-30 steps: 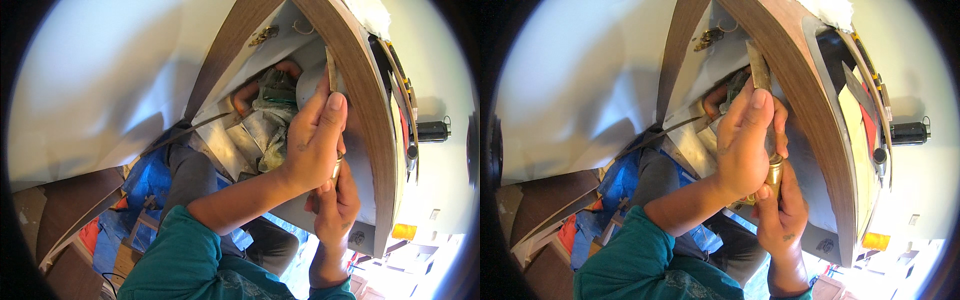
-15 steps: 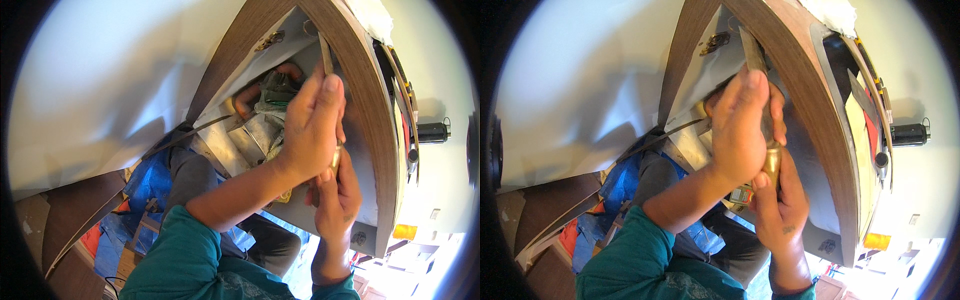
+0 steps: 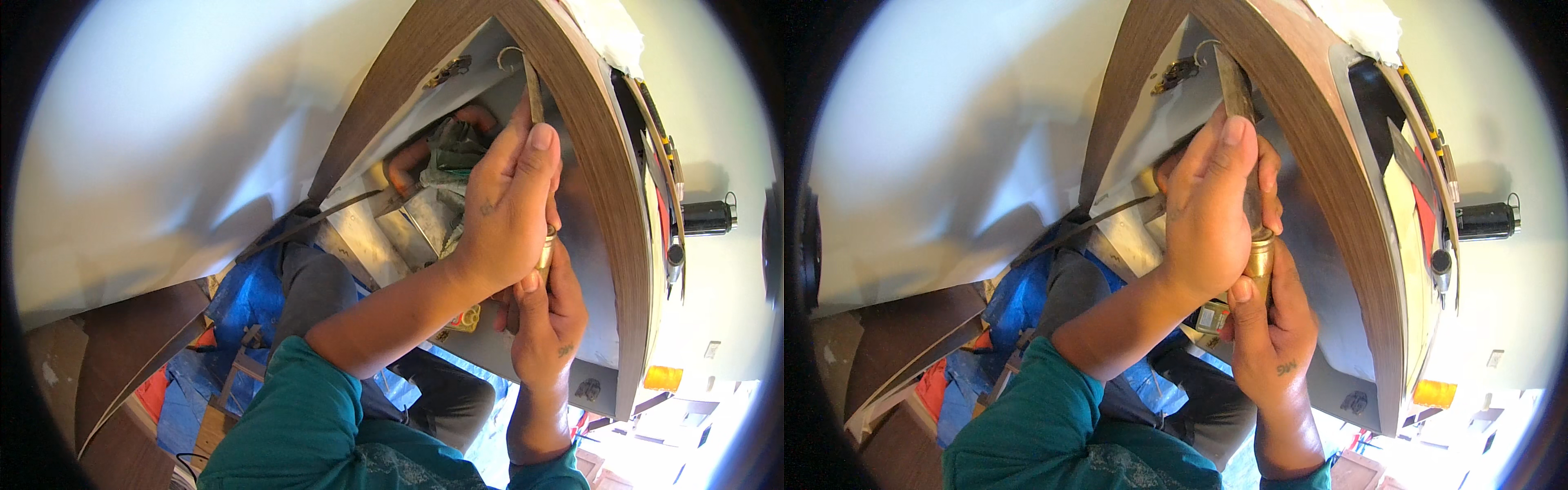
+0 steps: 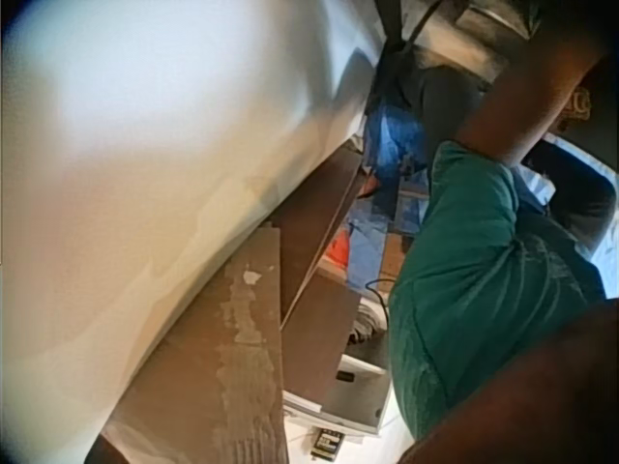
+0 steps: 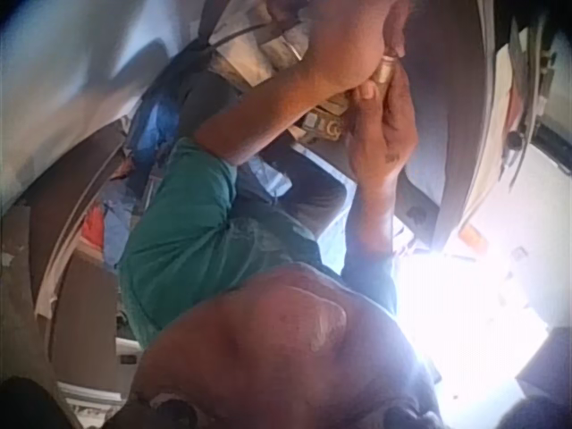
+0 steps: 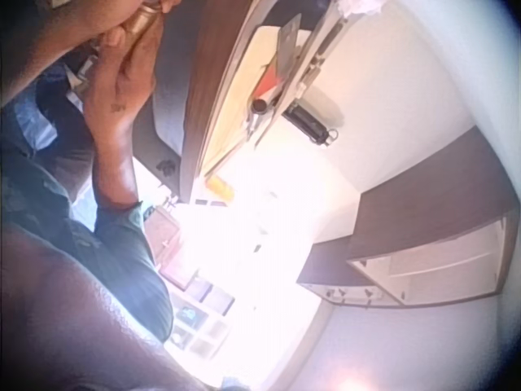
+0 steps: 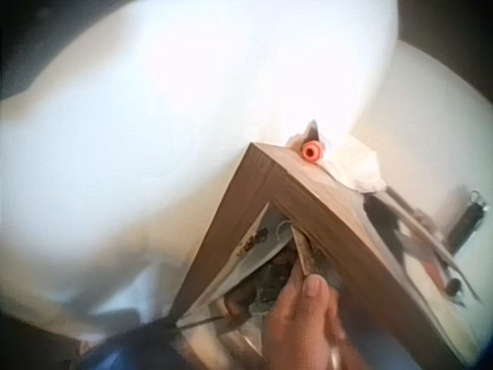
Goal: The person sits on the floor and uses a chisel to remove old adhesive or material from the edge of a wooden cabinet. They repeatedly scrape along the curved edge, occasionally pausing to inspect the surface.
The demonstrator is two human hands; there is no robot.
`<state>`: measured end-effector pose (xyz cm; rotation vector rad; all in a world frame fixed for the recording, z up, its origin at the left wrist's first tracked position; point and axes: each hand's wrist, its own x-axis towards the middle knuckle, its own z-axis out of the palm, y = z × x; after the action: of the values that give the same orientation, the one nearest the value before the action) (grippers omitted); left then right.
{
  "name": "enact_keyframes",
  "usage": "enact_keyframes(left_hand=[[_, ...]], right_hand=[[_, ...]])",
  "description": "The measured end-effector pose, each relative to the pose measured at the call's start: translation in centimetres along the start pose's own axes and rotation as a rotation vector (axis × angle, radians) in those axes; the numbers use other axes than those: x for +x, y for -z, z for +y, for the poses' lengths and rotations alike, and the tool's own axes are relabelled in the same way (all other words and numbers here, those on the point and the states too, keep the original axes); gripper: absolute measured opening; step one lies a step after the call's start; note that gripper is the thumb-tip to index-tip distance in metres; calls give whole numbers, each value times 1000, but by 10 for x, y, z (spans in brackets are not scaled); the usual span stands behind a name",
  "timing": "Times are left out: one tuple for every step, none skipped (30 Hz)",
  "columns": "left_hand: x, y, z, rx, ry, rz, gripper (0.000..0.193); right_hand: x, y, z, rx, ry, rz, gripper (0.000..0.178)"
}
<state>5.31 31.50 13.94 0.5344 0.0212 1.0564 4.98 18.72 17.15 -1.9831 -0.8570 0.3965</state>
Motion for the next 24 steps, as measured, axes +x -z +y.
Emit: enact_keyframes(left_hand=[[-2, -1, -1, -4, 9, 3, 36], [-4, -3, -2, -9, 20, 5, 36], [-8, -5, -4, -12, 28, 9, 35], [-11, -6, -5, -12, 32, 11, 35], [-14, -7, -7, -11, 37, 14, 35], [-16, -7, -8, -8, 41, 13, 35], [-17, -8, -7, -8, 48, 14, 36], [-20, -9, -7, -7, 58, 15, 37], [-20, -10, -5, -11, 70, 18, 38], [-20, -11, -5, -10, 70, 16, 39], [-20, -11, -4, -10, 68, 13, 41], [-19, -10, -5, -6, 55, 6, 42], [-19, -8, -5, -2, 42, -1, 43], [-16, -6, -4, 3, 27, 3, 42], [-12, -5, -2, 7, 16, 3, 41], [-10, -4, -2, 11, 13, 2, 40], [-9, -4, -2, 15, 11, 1, 39], [-10, -3, -3, 21, 14, 0, 38], [-10, -3, -4, 24, 14, 0, 37], [-10, -3, -5, 26, 15, 0, 37], [-11, -2, -5, 28, 13, 0, 37], [-10, -3, -5, 29, 9, 2, 36], [-9, -3, -4, 30, 5, 3, 36], [-8, -3, -1, 30, 0, 5, 36]], right_hand=[[-1, 1, 2, -27, 9, 4, 48], [-4, 4, 4, -54, 17, 8, 47], [-7, 7, 5, -79, 29, 9, 46], [-9, 9, 6, -63, 21, 4, 47], [-11, 12, 7, -47, 12, -1, 49], [-13, 14, 7, -32, 2, -2, 51], [-16, 15, 7, -41, -9, -5, 51], [-18, 16, 6, -49, -20, -9, 51], [-18, 17, 6, -59, -31, -13, 51], [-18, 17, 7, -46, -30, -14, 51], [-18, 16, 8, -32, -28, -16, 51], [-18, 16, 9, -19, -28, -19, 50], [-16, 14, 9, -19, -23, -20, 50], [-13, 11, 7, -20, -17, -21, 50], [-11, 9, 7, -21, -13, -17, 50], [-11, 8, 6, -11, -19, -14, 50], [-11, 8, 6, -1, -24, -12, 50], [-11, 7, 6, 9, -28, -13, 50], [-11, 7, 6, 4, -13, -9, 50], [-10, 7, 8, -2, 1, -4, 51], [-10, 7, 9, -6, 15, 1, 51], [-10, 7, 8, 0, 0, -2, 52], [-9, 7, 7, 6, -15, -6, 52], [-9, 6, 6, 10, -30, -9, 53]])
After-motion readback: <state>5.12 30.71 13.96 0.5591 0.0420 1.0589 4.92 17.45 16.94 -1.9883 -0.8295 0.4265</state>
